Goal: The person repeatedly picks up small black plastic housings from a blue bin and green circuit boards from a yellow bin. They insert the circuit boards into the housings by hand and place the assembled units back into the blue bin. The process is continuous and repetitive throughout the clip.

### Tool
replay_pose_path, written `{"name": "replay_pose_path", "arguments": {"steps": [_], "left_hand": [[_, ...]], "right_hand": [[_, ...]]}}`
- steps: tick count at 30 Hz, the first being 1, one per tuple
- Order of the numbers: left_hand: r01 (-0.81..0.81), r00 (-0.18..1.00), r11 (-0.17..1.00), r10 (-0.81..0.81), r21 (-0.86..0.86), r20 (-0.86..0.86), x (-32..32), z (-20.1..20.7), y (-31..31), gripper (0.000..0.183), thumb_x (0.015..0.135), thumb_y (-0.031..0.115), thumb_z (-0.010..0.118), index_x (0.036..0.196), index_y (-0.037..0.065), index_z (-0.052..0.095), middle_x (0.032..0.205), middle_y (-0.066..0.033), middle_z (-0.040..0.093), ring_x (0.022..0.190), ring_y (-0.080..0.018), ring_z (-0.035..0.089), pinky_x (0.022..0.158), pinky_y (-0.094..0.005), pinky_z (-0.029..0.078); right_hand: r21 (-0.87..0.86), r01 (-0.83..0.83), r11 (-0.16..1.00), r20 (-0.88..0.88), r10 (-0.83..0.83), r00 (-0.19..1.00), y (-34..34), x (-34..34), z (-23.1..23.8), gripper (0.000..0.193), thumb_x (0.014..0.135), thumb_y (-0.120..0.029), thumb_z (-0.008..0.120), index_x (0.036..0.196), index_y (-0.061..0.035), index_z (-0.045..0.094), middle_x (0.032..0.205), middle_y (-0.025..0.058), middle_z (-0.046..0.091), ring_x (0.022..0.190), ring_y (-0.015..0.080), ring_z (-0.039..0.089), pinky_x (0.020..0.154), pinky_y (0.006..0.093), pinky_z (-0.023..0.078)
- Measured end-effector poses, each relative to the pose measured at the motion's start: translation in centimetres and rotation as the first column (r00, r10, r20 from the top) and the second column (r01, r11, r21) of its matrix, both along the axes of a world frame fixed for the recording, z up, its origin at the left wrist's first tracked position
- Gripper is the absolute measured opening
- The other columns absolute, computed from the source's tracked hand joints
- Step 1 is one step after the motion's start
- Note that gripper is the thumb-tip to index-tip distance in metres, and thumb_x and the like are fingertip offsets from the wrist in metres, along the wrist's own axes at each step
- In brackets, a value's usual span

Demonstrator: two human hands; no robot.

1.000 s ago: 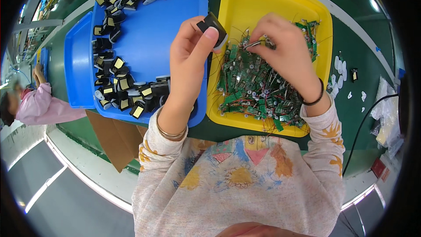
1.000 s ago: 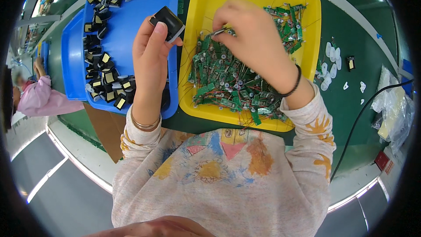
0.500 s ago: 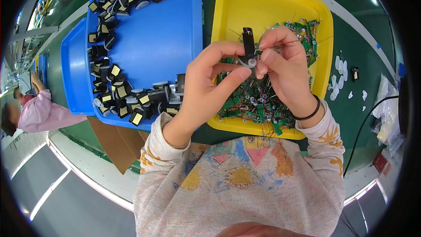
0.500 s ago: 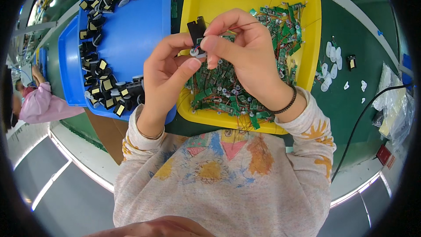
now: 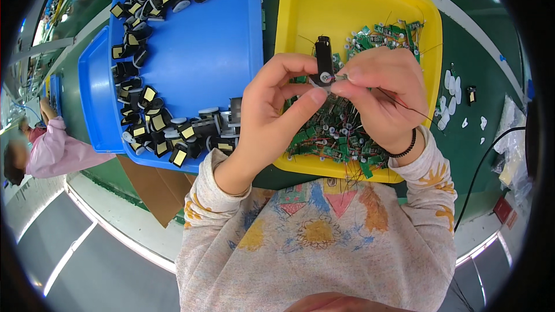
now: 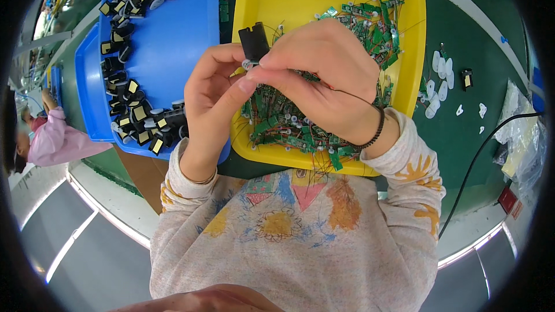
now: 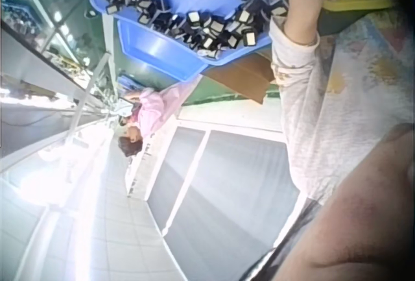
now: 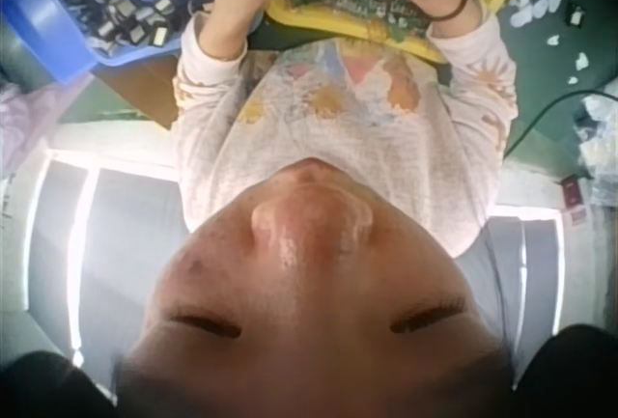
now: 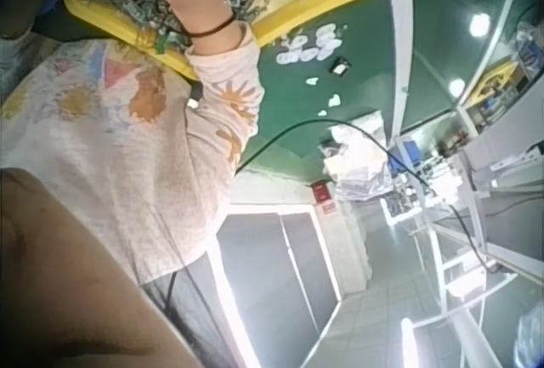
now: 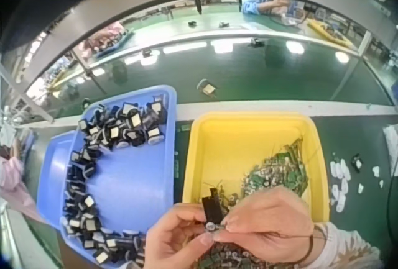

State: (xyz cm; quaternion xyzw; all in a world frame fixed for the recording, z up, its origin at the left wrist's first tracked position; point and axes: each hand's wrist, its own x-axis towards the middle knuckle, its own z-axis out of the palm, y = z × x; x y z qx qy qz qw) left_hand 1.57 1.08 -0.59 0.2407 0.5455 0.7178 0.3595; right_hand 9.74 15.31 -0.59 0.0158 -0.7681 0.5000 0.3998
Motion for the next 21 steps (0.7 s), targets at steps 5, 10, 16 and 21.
{"name": "replay_pose_path", "arguments": {"steps": [5,10,16,21], "left_hand": [[-0.02,0.992,0.998,0.014,0.052,0.122,0.0,0.0,-0.1,0.025,0.079,-0.005,0.056,0.103,-0.003,0.049,0.102,-0.0061,0.049,0.096,-0.0114,0.049,0.08,-0.0239,0.045],[-0.057,0.997,0.996,0.054,0.069,0.046,-0.1,0.1,-0.2,0.024,0.08,-0.005,0.055,0.103,-0.003,0.049,0.103,-0.0062,0.047,0.099,-0.0113,0.048,0.08,-0.0241,0.045],[-0.064,0.998,0.996,0.064,0.064,0.011,-0.3,0.1,-0.3,0.022,0.08,-0.004,0.055,0.101,-0.002,0.05,0.103,-0.006,0.046,0.098,-0.0115,0.048,0.08,-0.0243,0.045],[-0.061,0.998,0.998,0.061,0.024,-0.024,-0.2,0.1,-0.4,0.022,0.082,0.005,0.052,0.103,-0.002,0.048,0.109,-0.01,0.052,0.101,-0.016,0.049,0.091,-0.0303,0.037]], "right_hand": [[0.185,-0.027,0.982,-0.103,0.046,0.994,0.4,-0.3,-0.7,0.02,0.063,0.001,0.072,0.081,-0.0027,0.064,0.072,0.0077,0.057,0.064,0.0199,0.056,0.055,0.0266,0.045],[0.217,-0.004,0.976,-0.083,0.022,0.996,0.0,-0.4,-0.5,0.02,0.063,0.002,0.071,0.08,-0.0027,0.064,0.072,0.0083,0.056,0.063,0.0196,0.056,0.054,0.0267,0.046],[0.071,-0.006,0.997,0.047,0.003,0.999,-0.3,-0.3,-0.2,0.018,0.062,0.0,0.074,0.076,-0.0042,0.063,0.07,0.0056,0.058,0.061,0.0184,0.055,0.054,0.0254,0.044],[0.015,-0.039,0.999,0.066,0.038,0.997,-0.7,-0.2,0.0,0.018,0.061,-0.002,0.075,0.074,-0.0045,0.063,0.07,0.005,0.058,0.061,0.0182,0.056,0.053,0.0257,0.043]]}}
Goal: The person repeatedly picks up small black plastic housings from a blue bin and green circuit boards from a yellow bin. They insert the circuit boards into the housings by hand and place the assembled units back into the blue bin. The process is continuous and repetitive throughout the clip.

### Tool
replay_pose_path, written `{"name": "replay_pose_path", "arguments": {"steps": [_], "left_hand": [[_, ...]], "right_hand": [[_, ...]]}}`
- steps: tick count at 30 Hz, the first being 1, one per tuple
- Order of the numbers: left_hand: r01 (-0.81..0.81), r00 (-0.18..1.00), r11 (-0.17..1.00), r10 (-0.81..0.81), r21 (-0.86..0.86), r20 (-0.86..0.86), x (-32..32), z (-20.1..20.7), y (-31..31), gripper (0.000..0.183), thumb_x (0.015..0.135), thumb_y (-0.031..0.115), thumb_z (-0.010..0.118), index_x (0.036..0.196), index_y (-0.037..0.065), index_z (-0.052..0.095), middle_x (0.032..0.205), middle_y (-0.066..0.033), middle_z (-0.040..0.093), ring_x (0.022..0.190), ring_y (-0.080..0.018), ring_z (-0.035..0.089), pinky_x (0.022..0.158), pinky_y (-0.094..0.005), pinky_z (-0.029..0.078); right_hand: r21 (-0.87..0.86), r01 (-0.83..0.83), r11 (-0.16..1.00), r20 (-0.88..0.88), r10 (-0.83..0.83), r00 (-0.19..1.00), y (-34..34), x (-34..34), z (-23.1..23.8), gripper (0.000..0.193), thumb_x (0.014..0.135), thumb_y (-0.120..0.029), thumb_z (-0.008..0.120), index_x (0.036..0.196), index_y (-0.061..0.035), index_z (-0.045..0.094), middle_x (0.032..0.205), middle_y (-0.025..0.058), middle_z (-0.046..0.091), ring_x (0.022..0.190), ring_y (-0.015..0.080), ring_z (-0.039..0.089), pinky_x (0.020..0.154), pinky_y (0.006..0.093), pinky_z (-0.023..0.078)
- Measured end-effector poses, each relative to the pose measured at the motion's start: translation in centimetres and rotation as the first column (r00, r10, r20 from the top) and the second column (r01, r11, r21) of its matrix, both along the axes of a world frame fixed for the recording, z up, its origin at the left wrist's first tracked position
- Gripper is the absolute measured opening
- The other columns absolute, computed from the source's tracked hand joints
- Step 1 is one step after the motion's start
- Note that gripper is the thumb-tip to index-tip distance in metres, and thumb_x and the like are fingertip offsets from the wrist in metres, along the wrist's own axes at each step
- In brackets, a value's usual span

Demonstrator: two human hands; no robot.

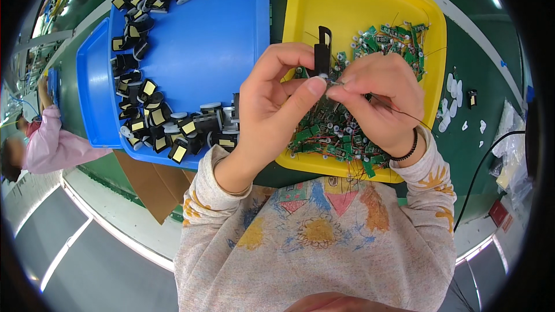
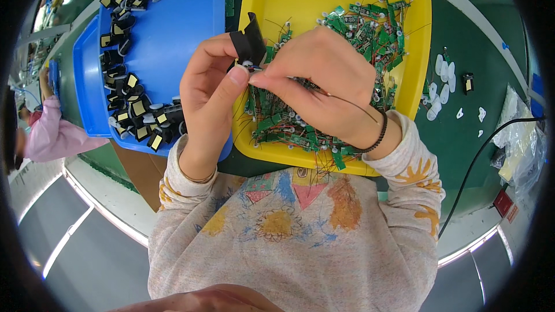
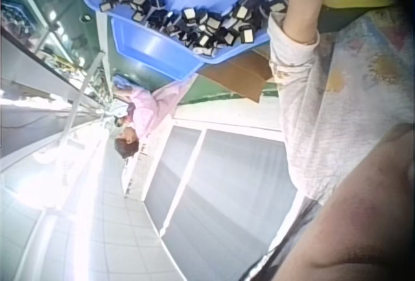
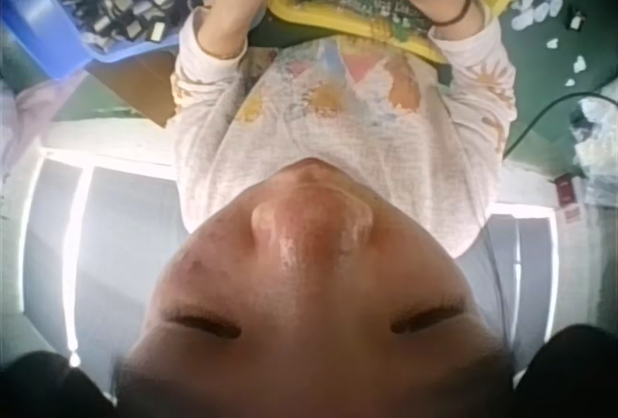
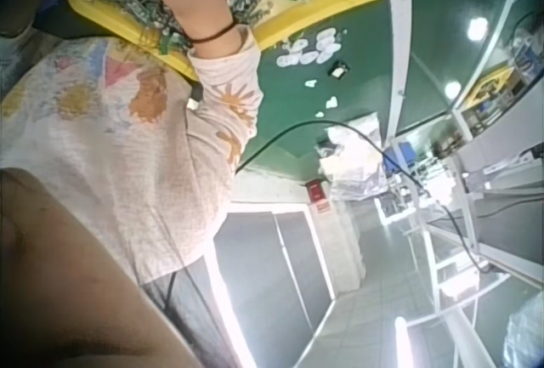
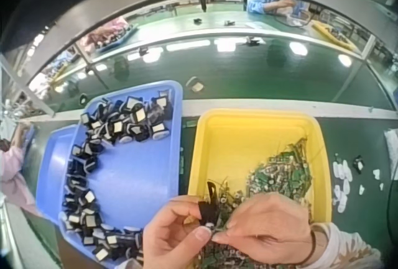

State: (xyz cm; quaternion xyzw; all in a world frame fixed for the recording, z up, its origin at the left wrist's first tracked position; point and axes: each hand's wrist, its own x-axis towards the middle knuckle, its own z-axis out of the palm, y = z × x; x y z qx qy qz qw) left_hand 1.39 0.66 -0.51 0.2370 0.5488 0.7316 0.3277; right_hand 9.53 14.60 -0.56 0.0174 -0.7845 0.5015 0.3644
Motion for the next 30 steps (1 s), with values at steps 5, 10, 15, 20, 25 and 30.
{"name": "replay_pose_path", "arguments": {"steps": [5,10,15,20,25,30], "left_hand": [[0.014,0.999,1.0,-0.014,0.005,-0.03,0.0,0.0,0.2,0.019,0.084,0.006,0.048,0.102,-0.001,0.047,0.108,-0.0097,0.052,0.099,-0.016,0.051,0.09,-0.0301,0.037],[0.044,0.999,0.998,-0.045,0.043,0.014,0.1,-0.3,0.2,0.018,0.086,0.005,0.044,0.103,0.0,0.045,0.106,-0.0089,0.05,0.097,-0.0146,0.049,0.088,-0.0281,0.037],[0.072,0.996,0.994,-0.076,0.084,0.056,0.3,-0.1,0.2,0.019,0.086,0.001,0.04,0.105,0.0,0.041,0.102,-0.0061,0.047,0.092,-0.0106,0.045,0.085,-0.0251,0.036],[0.069,0.996,0.99,-0.075,0.12,0.053,0.4,-0.1,0.0,0.018,0.087,0.003,0.04,0.105,-0.001,0.04,0.102,-0.0068,0.047,0.092,-0.0112,0.045,0.085,-0.0257,0.036],[0.065,0.998,0.986,-0.068,0.151,0.015,0.2,-0.2,0.0,0.018,0.089,0.007,0.044,0.104,-0.001,0.042,0.103,-0.0078,0.049,0.094,-0.0122,0.046,0.086,-0.0265,0.037],[0.054,0.998,0.99,-0.052,0.133,-0.019,0.1,-0.3,0.2,0.018,0.088,0.006,0.047,0.104,-0.001,0.045,0.105,-0.0084,0.05,0.097,-0.0135,0.048,0.087,-0.0272,0.038]], "right_hand": [[0.059,-0.04,0.997,-0.06,0.044,0.997,0.1,-0.2,-0.4,0.017,0.062,-0.003,0.075,0.074,-0.0051,0.063,0.069,0.005,0.058,0.058,0.0175,0.055,0.051,0.0253,0.042],[0.091,-0.077,0.993,0.014,0.076,0.997,0.2,0.0,0.0,0.017,0.062,-0.005,0.074,0.075,-0.0053,0.063,0.068,0.0056,0.056,0.057,0.0179,0.054,0.049,0.0251,0.042],[0.1,-0.102,0.99,0.038,0.099,0.994,0.2,-0.1,0.4,0.019,0.064,-0.007,0.074,0.079,-0.0043,0.062,0.07,0.0059,0.057,0.058,0.0184,0.054,0.05,0.0251,0.042],[0.024,-0.123,0.992,0.098,0.12,0.988,0.1,-0.1,0.6,0.021,0.066,-0.009,0.073,0.082,-0.003,0.061,0.073,0.0064,0.058,0.06,0.0183,0.055,0.052,0.0246,0.044],[-0.192,-0.145,0.971,0.163,0.178,0.971,0.3,0.2,0.1,0.019,0.068,-0.006,0.071,0.083,-0.0017,0.061,0.075,0.0066,0.059,0.065,0.015,0.058,0.058,0.0235,0.047],[-0.379,-0.161,0.911,0.157,0.234,0.959,0.6,0.2,-0.5,0.016,0.071,-0.005,0.07,0.083,-0.001,0.06,0.077,0.0055,0.059,0.069,0.0123,0.059,0.063,0.0221,0.047]]}}
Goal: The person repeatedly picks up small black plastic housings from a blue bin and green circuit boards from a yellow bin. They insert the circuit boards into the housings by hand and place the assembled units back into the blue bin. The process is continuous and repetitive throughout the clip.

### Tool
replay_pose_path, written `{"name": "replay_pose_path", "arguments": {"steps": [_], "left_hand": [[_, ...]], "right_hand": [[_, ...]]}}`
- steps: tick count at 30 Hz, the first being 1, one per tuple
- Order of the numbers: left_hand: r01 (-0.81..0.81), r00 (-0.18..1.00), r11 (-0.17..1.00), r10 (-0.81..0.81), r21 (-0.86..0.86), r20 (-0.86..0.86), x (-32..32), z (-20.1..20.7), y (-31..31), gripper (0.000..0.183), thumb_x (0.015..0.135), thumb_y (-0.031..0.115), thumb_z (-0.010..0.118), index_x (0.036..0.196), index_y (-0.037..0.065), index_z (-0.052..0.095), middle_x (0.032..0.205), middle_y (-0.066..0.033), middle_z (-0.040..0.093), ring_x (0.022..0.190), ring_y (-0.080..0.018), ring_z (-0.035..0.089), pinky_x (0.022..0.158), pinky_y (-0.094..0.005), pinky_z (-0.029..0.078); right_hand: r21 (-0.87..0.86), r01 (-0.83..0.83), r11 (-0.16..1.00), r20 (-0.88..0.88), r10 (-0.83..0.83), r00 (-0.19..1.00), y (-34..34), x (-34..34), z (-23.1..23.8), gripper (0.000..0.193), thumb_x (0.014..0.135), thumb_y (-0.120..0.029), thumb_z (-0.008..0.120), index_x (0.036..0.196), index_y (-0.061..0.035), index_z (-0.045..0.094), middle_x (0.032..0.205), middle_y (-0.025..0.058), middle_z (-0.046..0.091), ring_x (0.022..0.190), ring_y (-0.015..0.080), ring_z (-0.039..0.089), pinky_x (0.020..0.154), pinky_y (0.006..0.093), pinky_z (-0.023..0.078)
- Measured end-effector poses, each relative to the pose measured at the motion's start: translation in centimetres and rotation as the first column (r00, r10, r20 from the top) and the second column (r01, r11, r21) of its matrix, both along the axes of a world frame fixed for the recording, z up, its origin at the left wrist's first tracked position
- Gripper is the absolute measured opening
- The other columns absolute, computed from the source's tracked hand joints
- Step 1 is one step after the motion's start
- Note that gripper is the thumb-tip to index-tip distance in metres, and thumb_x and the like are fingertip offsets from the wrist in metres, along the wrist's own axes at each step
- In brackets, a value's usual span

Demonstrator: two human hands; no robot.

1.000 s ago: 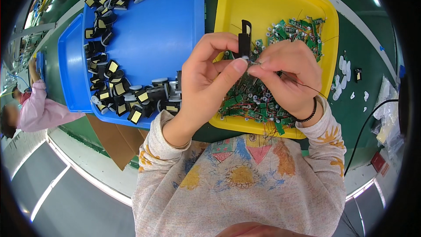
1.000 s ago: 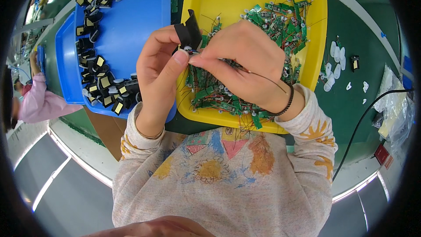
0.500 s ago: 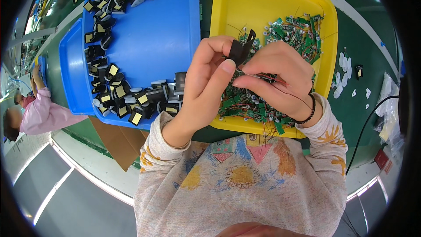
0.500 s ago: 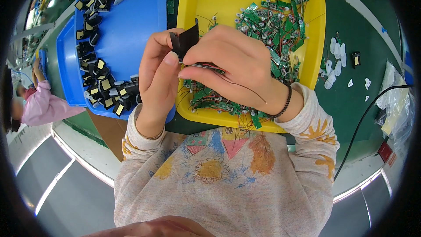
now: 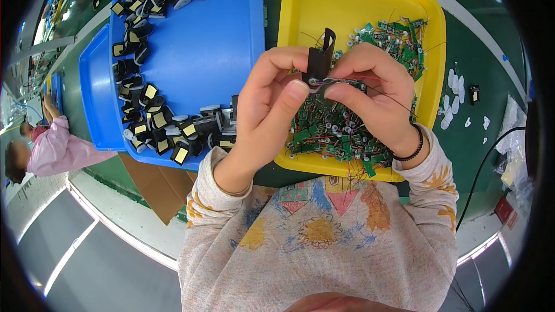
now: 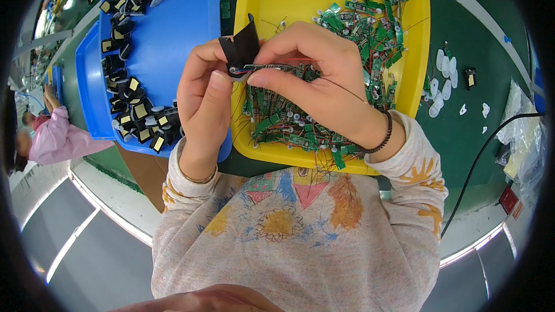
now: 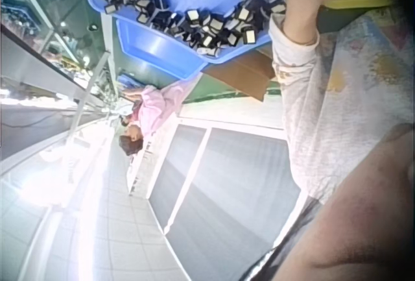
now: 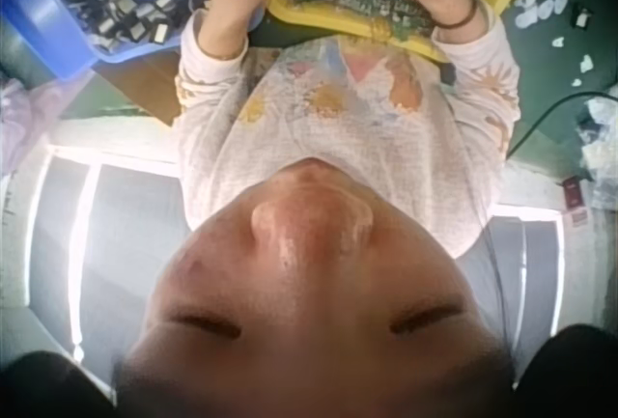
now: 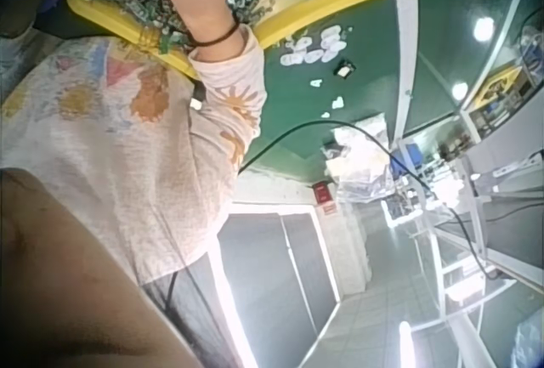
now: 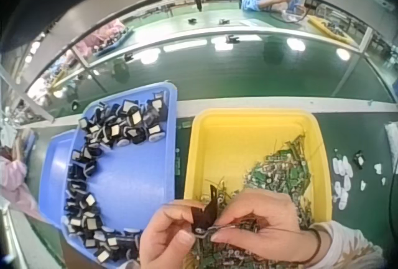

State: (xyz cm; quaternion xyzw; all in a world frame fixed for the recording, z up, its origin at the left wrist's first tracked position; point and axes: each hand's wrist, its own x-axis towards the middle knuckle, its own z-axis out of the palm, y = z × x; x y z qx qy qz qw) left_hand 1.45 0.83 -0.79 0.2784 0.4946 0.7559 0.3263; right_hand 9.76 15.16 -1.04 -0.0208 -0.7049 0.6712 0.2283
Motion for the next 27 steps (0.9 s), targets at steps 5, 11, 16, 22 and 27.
{"name": "replay_pose_path", "arguments": {"steps": [5,11,16,22,27], "left_hand": [[0.007,0.999,1.0,-0.007,0.009,0.039,-0.17,0.1,0.02,0.018,0.086,0.003,0.049,0.103,-0.001,0.046,0.105,-0.0089,0.051,0.098,-0.014,0.049,0.088,-0.0281,0.038],[-0.005,0.999,0.999,0.003,0.042,0.047,-0.28,-0.34,-0.2,0.014,0.084,0.0,0.052,0.097,0.0,0.048,0.104,-0.0092,0.05,0.097,-0.0142,0.049,0.088,-0.0284,0.038],[-0.015,0.998,0.999,0.013,0.035,0.067,-0.44,-0.28,-0.55,0.015,0.082,-0.001,0.052,0.096,0.0,0.048,0.104,-0.0095,0.051,0.097,-0.014,0.049,0.087,-0.0284,0.038],[-0.1,0.995,0.994,0.1,-0.036,0.013,-0.08,0.29,0.06,0.026,0.08,0.0,0.057,0.103,0.001,0.045,0.104,-0.009,0.051,0.093,-0.0131,0.05,0.085,-0.0269,0.039],[-0.147,0.963,0.983,0.118,-0.105,-0.243,-0.21,-0.02,0.06,0.032,0.08,0.003,0.059,0.108,0.001,0.043,0.105,-0.0111,0.053,0.093,-0.015,0.052,0.085,-0.0267,0.039]], "right_hand": [[0.006,-0.013,1.0,0.034,0.013,0.999,-0.02,0.07,0.03,0.015,0.071,-0.005,0.07,0.083,-0.0015,0.06,0.077,0.0054,0.059,0.07,0.0121,0.059,0.064,0.0221,0.048],[-0.006,-0.022,1.0,0.053,0.022,0.998,-0.27,0.11,-0.12,0.017,0.07,-0.006,0.071,0.083,-0.0019,0.061,0.077,0.0051,0.06,0.069,0.0123,0.059,0.063,0.0224,0.048],[0.011,-0.067,0.998,0.078,0.066,0.995,-0.17,0.18,0.21,0.019,0.069,-0.006,0.072,0.084,-0.0022,0.061,0.079,0.0044,0.061,0.068,0.0101,0.059,0.061,0.0209,0.047],[-0.087,-0.041,0.995,0.117,0.051,0.992,-0.07,0.28,0.08,0.018,0.072,-0.003,0.069,0.087,-0.0013,0.06,0.08,0.0028,0.061,0.07,0.0068,0.058,0.062,0.0191,0.046],[-0.255,-0.039,0.966,0.072,0.06,0.996,-0.19,0.27,-0.17,0.017,0.075,-0.001,0.066,0.09,-0.0004,0.058,0.084,0.0022,0.059,0.076,0.0075,0.058,0.069,0.0188,0.047]]}}
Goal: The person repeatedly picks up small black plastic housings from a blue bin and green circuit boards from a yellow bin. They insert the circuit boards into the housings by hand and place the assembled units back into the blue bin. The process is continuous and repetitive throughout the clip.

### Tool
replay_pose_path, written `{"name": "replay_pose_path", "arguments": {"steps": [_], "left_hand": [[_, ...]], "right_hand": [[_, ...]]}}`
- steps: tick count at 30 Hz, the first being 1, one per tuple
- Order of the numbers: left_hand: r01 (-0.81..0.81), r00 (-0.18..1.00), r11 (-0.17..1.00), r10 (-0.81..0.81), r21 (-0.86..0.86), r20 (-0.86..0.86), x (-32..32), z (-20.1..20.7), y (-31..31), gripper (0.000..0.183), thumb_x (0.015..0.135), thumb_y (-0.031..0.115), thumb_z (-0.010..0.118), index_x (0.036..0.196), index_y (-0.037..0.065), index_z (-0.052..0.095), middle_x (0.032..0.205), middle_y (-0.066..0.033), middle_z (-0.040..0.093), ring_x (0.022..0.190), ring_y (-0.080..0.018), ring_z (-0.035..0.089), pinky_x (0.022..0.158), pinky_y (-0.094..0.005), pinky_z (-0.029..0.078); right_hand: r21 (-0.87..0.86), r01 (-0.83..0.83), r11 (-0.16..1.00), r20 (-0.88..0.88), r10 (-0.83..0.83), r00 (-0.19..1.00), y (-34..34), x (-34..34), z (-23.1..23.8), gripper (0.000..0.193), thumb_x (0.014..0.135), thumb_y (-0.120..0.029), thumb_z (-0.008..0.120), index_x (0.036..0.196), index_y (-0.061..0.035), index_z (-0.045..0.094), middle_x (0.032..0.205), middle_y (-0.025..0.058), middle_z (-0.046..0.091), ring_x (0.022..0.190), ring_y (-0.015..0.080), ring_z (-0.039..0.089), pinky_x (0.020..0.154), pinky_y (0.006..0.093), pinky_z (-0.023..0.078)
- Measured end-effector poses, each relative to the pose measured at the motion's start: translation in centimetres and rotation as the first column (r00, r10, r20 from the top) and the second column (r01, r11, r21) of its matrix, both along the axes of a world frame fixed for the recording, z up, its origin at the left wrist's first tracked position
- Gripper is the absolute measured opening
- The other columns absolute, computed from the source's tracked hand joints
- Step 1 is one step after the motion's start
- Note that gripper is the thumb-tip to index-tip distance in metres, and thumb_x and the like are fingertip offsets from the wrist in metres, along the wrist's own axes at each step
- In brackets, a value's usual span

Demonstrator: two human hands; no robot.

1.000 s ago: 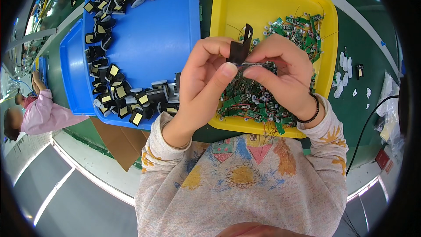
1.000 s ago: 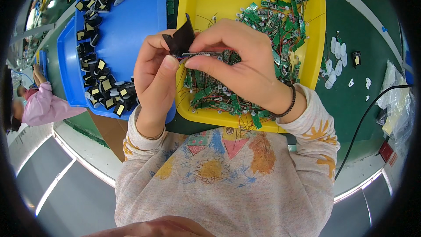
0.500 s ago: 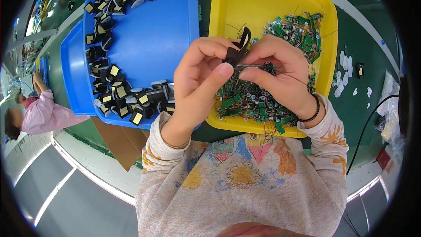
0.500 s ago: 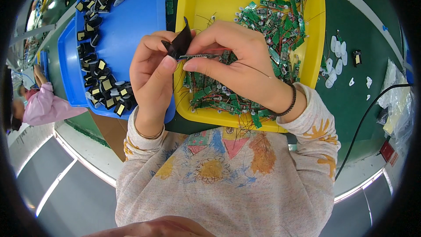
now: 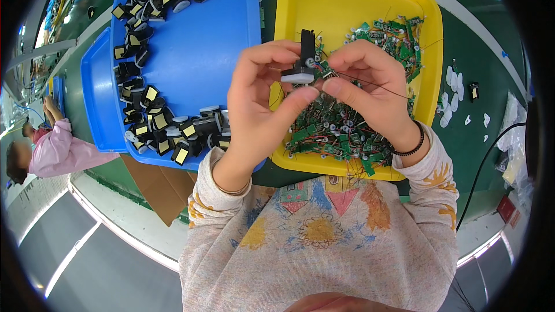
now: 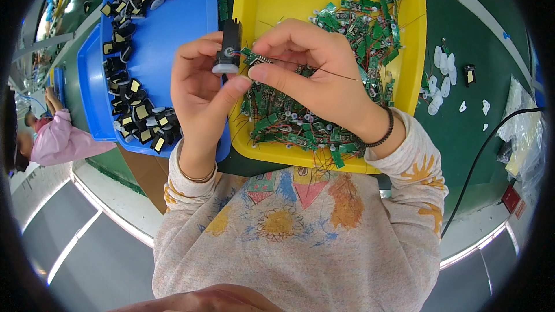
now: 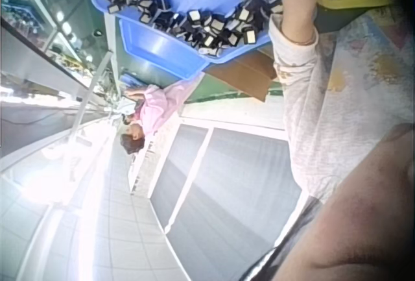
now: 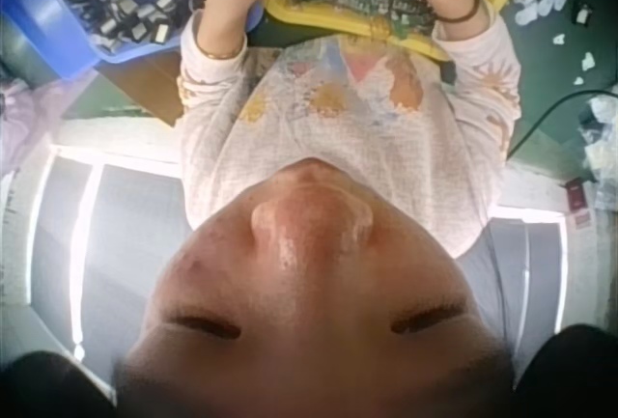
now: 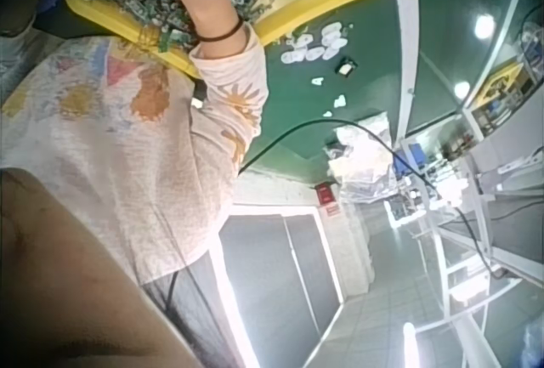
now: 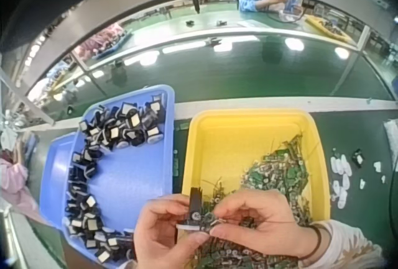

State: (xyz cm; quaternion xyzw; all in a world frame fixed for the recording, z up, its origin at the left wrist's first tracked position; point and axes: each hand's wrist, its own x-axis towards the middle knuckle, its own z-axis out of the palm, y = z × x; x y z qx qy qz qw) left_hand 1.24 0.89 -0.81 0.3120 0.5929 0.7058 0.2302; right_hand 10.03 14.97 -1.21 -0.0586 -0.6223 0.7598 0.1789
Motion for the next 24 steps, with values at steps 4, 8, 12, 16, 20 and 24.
{"name": "replay_pose_path", "arguments": {"steps": [4,8,12,16,20,24], "left_hand": [[-0.076,0.996,0.997,0.076,-0.005,0.035,-0.3,0.0,-0.4,0.031,0.083,0.008,0.057,0.11,0.002,0.042,0.1,-0.0091,0.054,0.086,-0.0125,0.052,0.079,-0.0246,0.04],[-0.072,0.969,0.997,0.071,-0.004,0.238,-0.7,0.1,-0.4,0.032,0.086,0.012,0.054,0.113,0.002,0.041,0.096,-0.0082,0.054,0.084,-0.0116,0.052,0.077,-0.0235,0.04],[0.033,0.922,0.997,-0.056,0.069,0.382,-1.1,-0.5,-0.7,0.035,0.085,0.01,0.054,0.117,0.003,0.039,0.097,-0.008,0.054,0.081,-0.0109,0.051,0.074,-0.0227,0.04],[-0.007,0.995,1.0,0.008,-0.01,0.097,-0.4,-0.1,0.1,0.037,0.084,0.007,0.054,0.118,0.004,0.039,0.098,-0.0074,0.054,0.079,-0.0089,0.049,0.068,-0.0205,0.038],[-0.076,0.99,0.997,0.076,-0.012,0.122,-0.5,0.3,0.1,0.037,0.083,0.007,0.054,0.118,0.004,0.04,0.096,-0.0065,0.056,0.078,-0.0089,0.051,0.07,-0.0201,0.04],[-0.062,0.984,0.998,0.065,-0.022,0.168,-0.6,0.5,0.0,0.036,0.084,0.008,0.055,0.117,0.004,0.04,0.095,-0.006,0.058,0.078,-0.0094,0.052,0.073,-0.0205,0.041]], "right_hand": [[0.005,-0.032,0.999,0.042,0.031,0.999,0.3,0.0,0.4,0.015,0.077,-0.001,0.064,0.09,0.0001,0.057,0.085,0.0021,0.058,0.078,0.0078,0.058,0.071,0.0195,0.047],[0.005,-0.071,0.997,0.026,0.071,0.997,0.4,0.0,0.3,0.013,0.078,-0.002,0.063,0.089,-0.0001,0.057,0.082,0.0009,0.057,0.076,0.0069,0.057,0.069,0.0195,0.047],[0.003,-0.116,0.993,0.125,0.115,0.985,0.4,0.2,0.4,0.012,0.079,-0.004,0.063,0.088,-0.0003,0.057,0.078,-0.0005,0.056,0.074,0.0049,0.055,0.064,0.0179,0.046],[-0.087,-0.135,0.987,0.137,0.146,0.98,0.5,0.1,0.5,0.012,0.079,-0.005,0.063,0.088,-0.0003,0.057,0.076,-0.0013,0.055,0.071,0.0034,0.053,0.061,0.0171,0.044],[-0.021,-0.188,0.982,0.153,0.189,0.97,0.9,0.1,0.8,0.013,0.079,-0.005,0.063,0.09,-0.0001,0.057,0.074,-0.0015,0.055,0.069,0.0031,0.052,0.062,0.0166,0.043],[-0.041,-0.185,0.982,0.124,0.188,0.974,0.8,0.2,0.7,0.013,0.079,-0.004,0.063,0.09,-0.0006,0.056,0.074,-0.0008,0.056,0.066,0.0036,0.053,0.059,0.0165,0.043]]}}
